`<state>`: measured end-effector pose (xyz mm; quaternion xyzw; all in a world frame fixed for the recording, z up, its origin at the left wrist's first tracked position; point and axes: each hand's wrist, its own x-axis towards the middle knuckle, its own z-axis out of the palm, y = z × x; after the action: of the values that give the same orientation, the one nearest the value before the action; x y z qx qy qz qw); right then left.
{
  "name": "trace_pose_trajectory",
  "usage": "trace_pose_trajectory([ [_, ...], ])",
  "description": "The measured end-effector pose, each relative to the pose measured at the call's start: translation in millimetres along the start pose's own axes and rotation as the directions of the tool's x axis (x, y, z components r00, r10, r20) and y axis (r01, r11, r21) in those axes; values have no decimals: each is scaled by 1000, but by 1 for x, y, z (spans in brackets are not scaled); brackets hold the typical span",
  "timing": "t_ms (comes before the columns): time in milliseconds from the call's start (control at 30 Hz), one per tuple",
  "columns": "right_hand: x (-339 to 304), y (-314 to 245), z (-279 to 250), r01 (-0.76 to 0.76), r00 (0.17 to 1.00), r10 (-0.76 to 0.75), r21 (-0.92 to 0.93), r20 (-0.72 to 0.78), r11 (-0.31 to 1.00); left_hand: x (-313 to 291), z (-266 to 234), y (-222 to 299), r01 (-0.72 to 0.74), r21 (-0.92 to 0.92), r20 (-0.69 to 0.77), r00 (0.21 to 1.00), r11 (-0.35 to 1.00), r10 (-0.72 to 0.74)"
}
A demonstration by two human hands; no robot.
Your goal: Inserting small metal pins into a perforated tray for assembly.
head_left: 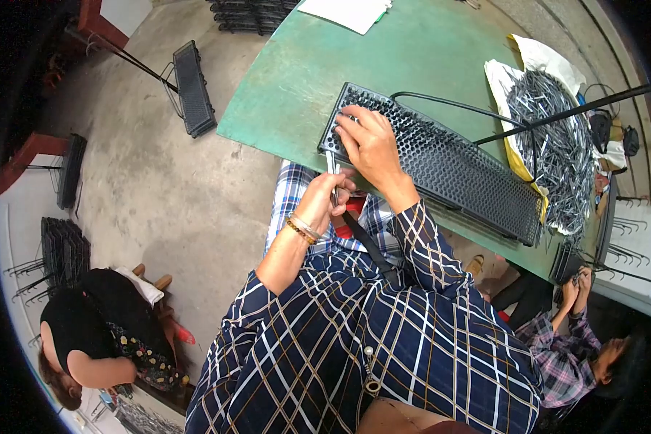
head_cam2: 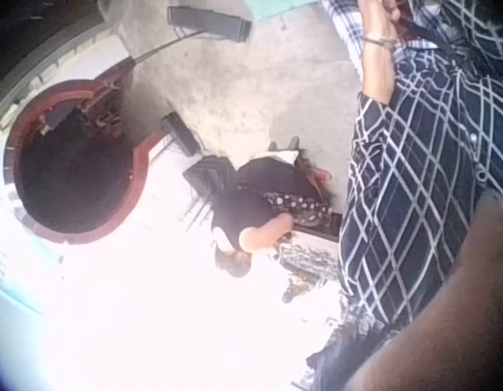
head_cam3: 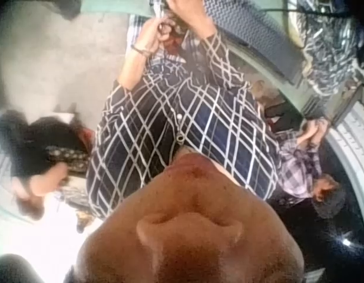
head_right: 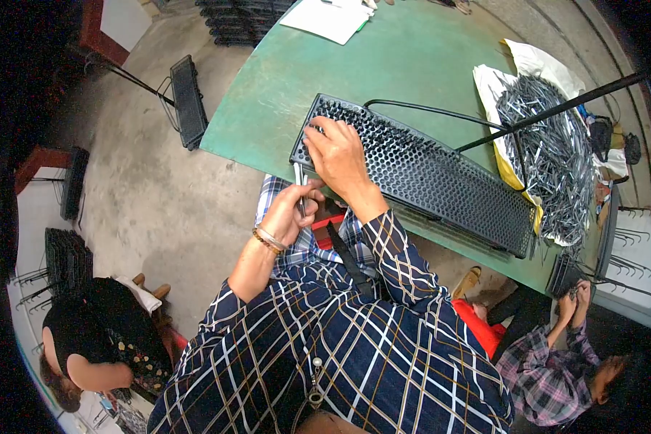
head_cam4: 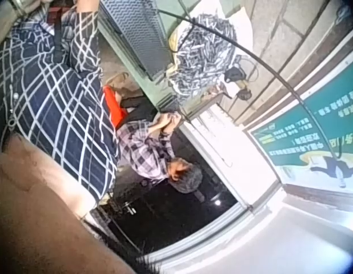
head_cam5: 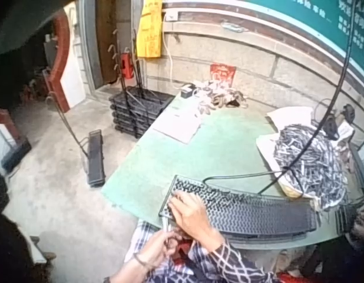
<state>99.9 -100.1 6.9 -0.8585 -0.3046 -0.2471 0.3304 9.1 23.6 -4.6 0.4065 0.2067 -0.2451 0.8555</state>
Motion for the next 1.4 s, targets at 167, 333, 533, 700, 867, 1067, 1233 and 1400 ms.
trace_pose_trajectory([
  [167,-1,-11,-9,-221,969,175,304,171,927,-10,-2,3,-64,-40,-11,998,997,64],
  [333,-2,-14,-33,-615,765,304,503,569,607,-7,4,7,-19,98,171,985,995,2],
  [533,2,-7,-34,-635,752,587,565,299,526,-3,-4,-3,-49,84,152,988,995,36],
  [700,3,-1,-21,-480,853,520,445,36,756,2,-4,-7,-31,28,69,997,999,29],
  [867,2,7,-17,-314,938,344,310,-46,897,1,-6,-5,-29,-28,29,999,999,30],
  [1067,1,8,-22,-300,943,327,275,-59,913,7,-6,-6,-36,-58,9,999,998,37],
  [1233,3,-7,-25,-382,918,395,375,47,844,5,-17,-9,-110,-136,-72,992,985,101],
  [1400,3,2,-32,-273,957,289,245,-32,930,6,-4,-4,-96,-146,-57,994,985,89],
])
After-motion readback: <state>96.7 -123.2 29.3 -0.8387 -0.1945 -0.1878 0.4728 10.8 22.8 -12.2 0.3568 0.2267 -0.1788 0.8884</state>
